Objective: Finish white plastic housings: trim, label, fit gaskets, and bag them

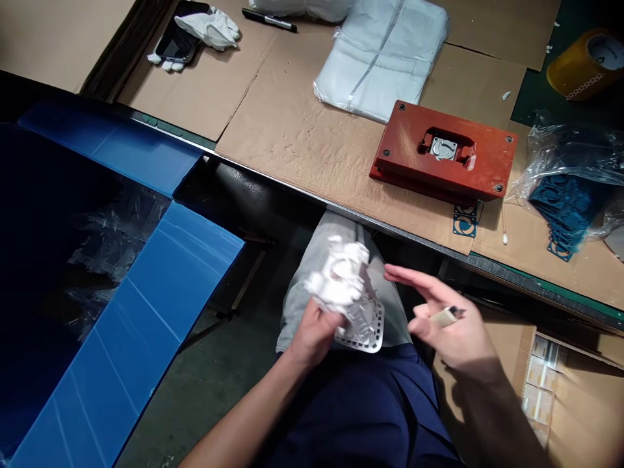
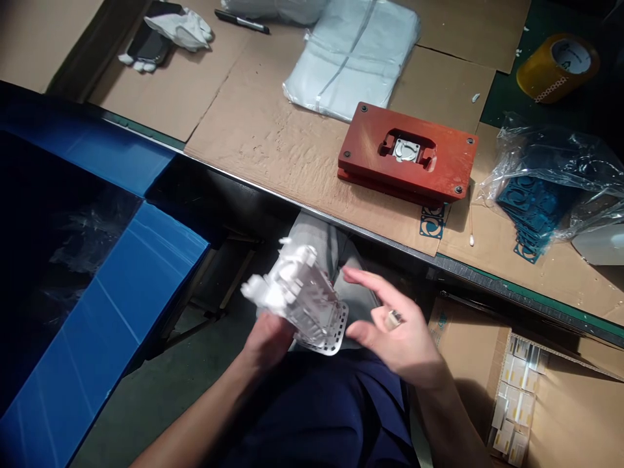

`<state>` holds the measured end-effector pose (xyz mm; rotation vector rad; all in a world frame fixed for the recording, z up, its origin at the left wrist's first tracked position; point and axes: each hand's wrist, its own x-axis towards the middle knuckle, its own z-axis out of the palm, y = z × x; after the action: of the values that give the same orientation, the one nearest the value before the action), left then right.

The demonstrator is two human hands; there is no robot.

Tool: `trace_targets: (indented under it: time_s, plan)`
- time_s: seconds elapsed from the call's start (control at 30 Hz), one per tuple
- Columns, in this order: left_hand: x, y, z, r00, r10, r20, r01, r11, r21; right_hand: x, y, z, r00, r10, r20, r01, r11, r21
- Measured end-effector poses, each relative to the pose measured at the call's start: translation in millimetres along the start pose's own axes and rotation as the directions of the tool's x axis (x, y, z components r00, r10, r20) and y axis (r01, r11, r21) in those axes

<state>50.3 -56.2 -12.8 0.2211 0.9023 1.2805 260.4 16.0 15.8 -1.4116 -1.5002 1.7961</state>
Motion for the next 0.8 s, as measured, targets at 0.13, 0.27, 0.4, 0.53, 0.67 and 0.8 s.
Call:
trace_targets:
  time_s: [0.13, 0.27, 0.4, 0.53, 0.67, 0.8]
  plan:
    - [12, 16, 4.0, 0.988, -0.142, -0.060, 0.105, 0.903, -0.418, 4, 19, -31, 0.959, 0.132, -0.249, -0.211, 0.921, -0.326]
    - [19, 31, 7.0, 0.990, -0.144, 0.007, 0.129, 0.864, -0.487, -2, 48, -57, 0.934, 0.318, -0.160, -0.323, 0.569, -0.756]
    - [17, 38, 11.1, 0.992, -0.127, -0.004, 0.111, 0.881, -0.460, -9, 62, -74, 0.967, 0.235, -0.096, -0.184, 0.389, -0.903]
    - [13, 42, 15.3, 0.988, -0.150, -0.041, 0.117, 0.891, -0.438, -8, 45, -81, 0.992, 0.116, 0.059, 0.003, 0.429, -0.903]
    - [10, 46, 24.2, 0.987, -0.036, -0.155, -0.013, 0.951, -0.310, -11, 7, -70, 0.992, -0.075, 0.105, 0.129, 0.594, -0.794]
    - [3, 46, 35.1, 0.864, 0.372, -0.339, -0.404, 0.915, -0.024, -16, -32, -42, 0.936, -0.276, 0.219, 0.340, 0.550, -0.763]
